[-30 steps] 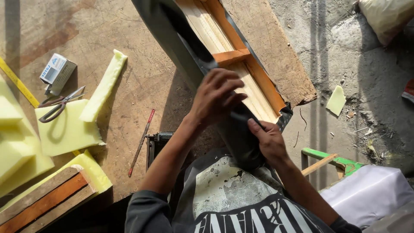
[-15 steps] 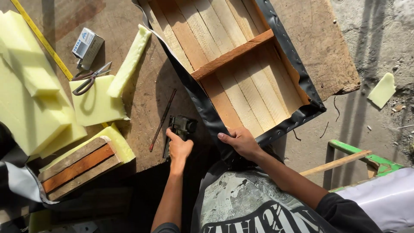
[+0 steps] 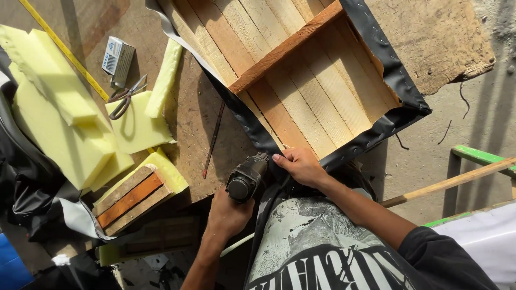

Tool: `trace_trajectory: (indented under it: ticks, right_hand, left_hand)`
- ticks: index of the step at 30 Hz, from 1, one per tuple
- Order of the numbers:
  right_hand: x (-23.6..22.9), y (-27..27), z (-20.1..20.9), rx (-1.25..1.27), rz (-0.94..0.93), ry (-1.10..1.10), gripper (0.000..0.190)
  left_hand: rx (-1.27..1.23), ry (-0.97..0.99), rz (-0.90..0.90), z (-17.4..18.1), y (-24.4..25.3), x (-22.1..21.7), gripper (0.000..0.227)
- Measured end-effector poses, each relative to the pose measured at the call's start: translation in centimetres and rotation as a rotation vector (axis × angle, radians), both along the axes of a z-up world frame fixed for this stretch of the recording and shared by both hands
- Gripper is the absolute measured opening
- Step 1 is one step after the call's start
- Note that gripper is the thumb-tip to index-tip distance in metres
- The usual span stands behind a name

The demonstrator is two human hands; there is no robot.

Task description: Covering a wooden frame with black vinyl material using a staple gun and scissors.

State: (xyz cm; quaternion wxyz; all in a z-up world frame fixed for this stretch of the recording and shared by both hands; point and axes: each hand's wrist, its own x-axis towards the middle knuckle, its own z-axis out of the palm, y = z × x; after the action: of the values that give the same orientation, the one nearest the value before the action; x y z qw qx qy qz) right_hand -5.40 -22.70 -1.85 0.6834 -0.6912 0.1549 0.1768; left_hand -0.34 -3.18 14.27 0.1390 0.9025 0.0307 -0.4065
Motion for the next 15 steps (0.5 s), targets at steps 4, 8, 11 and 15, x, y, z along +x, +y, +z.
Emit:
trace_trajectory:
  ticks: [4, 8, 11, 15]
  right_hand:
    - [-0.1, 0.2, 0.2, 0.075, -0.024, 0.000, 0.062]
    - [0.0, 0.1, 0.1, 0.047, -0.018, 0.010, 0.063]
    - [0.0, 0.0, 0.5, 0.039, -0.013, 0.030, 0.063]
    - [0.2, -0.1, 0.6, 0.020, -0.023, 0.018, 0.062]
  left_hand:
    - [0.051, -0.019, -0.063, 0.0, -0.2, -0.7, 0.020]
    - [0.053, 0.015, -0.053, 0.1, -0.2, -2.2, 0.013]
    - [0.031, 0.036, -0.059, 1.1, -0.8, -2.4, 0.017]
    - [0.077, 0.083, -0.094, 1.0, -0.6, -3.5, 0.029]
